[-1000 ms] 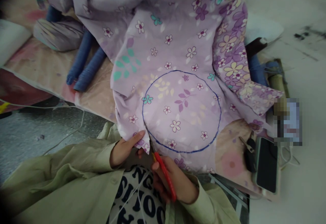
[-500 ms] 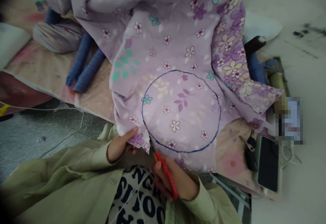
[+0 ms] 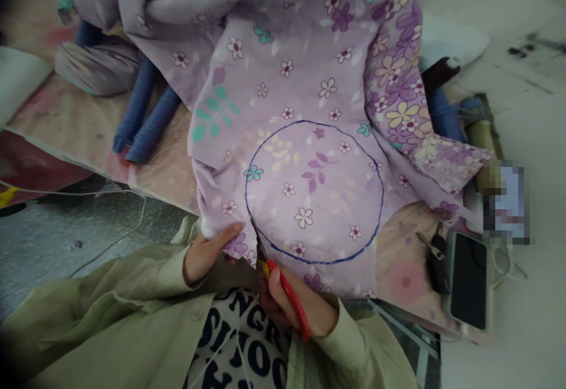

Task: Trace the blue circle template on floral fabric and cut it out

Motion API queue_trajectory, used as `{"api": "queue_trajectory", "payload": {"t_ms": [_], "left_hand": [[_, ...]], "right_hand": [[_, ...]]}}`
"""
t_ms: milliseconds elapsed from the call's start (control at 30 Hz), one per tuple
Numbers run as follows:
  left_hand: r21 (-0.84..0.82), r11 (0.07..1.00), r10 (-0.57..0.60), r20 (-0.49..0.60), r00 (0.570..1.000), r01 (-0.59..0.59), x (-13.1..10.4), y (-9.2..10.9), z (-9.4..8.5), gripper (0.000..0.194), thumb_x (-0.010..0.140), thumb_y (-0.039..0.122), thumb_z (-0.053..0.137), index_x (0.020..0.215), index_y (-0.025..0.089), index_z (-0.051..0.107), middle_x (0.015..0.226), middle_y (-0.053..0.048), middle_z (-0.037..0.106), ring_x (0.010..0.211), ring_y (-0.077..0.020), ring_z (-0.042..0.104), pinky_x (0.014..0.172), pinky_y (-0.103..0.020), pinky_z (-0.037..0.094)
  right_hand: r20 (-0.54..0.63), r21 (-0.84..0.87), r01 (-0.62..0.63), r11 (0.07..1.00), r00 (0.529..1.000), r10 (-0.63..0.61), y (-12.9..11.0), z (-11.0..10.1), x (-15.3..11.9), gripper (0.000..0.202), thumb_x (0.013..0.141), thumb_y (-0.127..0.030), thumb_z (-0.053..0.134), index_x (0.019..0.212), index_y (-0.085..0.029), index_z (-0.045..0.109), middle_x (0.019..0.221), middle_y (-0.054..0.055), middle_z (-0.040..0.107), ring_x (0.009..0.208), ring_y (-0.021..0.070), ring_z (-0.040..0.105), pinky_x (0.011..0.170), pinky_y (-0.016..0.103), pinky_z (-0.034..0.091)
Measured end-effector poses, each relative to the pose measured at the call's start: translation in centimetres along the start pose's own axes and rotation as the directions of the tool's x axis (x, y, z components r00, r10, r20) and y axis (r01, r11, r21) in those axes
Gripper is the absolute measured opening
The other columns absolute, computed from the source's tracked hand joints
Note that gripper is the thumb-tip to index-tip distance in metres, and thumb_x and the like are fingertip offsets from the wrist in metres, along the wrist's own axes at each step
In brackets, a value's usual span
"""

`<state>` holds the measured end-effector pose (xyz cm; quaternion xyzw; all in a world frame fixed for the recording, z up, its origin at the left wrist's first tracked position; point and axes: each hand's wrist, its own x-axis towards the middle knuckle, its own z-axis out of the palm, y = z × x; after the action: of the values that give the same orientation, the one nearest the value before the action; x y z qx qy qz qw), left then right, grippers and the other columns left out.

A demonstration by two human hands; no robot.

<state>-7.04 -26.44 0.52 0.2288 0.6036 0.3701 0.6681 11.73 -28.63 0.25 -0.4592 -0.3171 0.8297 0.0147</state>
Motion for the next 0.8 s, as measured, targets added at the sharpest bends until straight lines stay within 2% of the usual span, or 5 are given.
{"api": "queue_trajectory", "payload": {"t_ms": [267,500,633,800], "left_hand": [[0.001,1.000,0.021,0.016,1.000,-0.021,0.0,-0.3,-0.1,0.037,0.074,0.042,0.055,0.048,0.017,0.050,0.041,0.002,0.049,0.039,-0.0097,0.045,0.044,-0.024,0.034],[0.024,0.999,0.026,0.039,0.999,-0.027,0.1,-0.3,-0.2,0.039,0.075,0.044,0.054,0.046,0.018,0.050,0.041,0.002,0.050,0.040,-0.0102,0.045,0.045,-0.024,0.035],[0.004,1.000,0.018,0.034,0.999,-0.018,0.0,-0.1,-0.2,0.036,0.074,0.043,0.055,0.049,0.018,0.052,0.042,0.002,0.051,0.040,-0.0106,0.045,0.044,-0.025,0.036],[-0.002,1.000,0.017,0.030,0.999,-0.017,0.1,-0.3,-0.2,0.034,0.073,0.043,0.056,0.050,0.017,0.053,0.044,0.002,0.051,0.040,-0.0108,0.046,0.044,-0.025,0.036]], "right_hand": [[0.075,0.085,-0.016,0.996,0.997,0.010,-1.1,0.1,0.0,0.053,0.074,-0.072,0.031,0.078,-0.021,0.044,0.056,-0.005,0.034,0.042,0.0061,0.025,0.033,0.020,0.015],[0.068,0.023,0.045,0.999,0.997,-0.046,-2.2,0.5,-0.1,0.048,0.078,-0.068,0.030,0.076,-0.021,0.042,0.050,-0.007,0.032,0.036,0.0045,0.023,0.031,0.020,0.015],[0.043,-0.069,0.067,0.995,0.997,-0.064,-3.6,1.0,-0.5,0.052,0.076,-0.071,0.028,0.073,-0.021,0.041,0.045,-0.008,0.032,0.031,0.0041,0.024,0.029,0.020,0.015],[0.014,-0.119,0.026,0.992,1.000,-0.025,-4.5,1.2,-0.8,0.058,0.068,-0.079,0.028,0.069,-0.021,0.039,0.045,-0.008,0.032,0.031,0.0029,0.024,0.026,0.016,0.016]]}}
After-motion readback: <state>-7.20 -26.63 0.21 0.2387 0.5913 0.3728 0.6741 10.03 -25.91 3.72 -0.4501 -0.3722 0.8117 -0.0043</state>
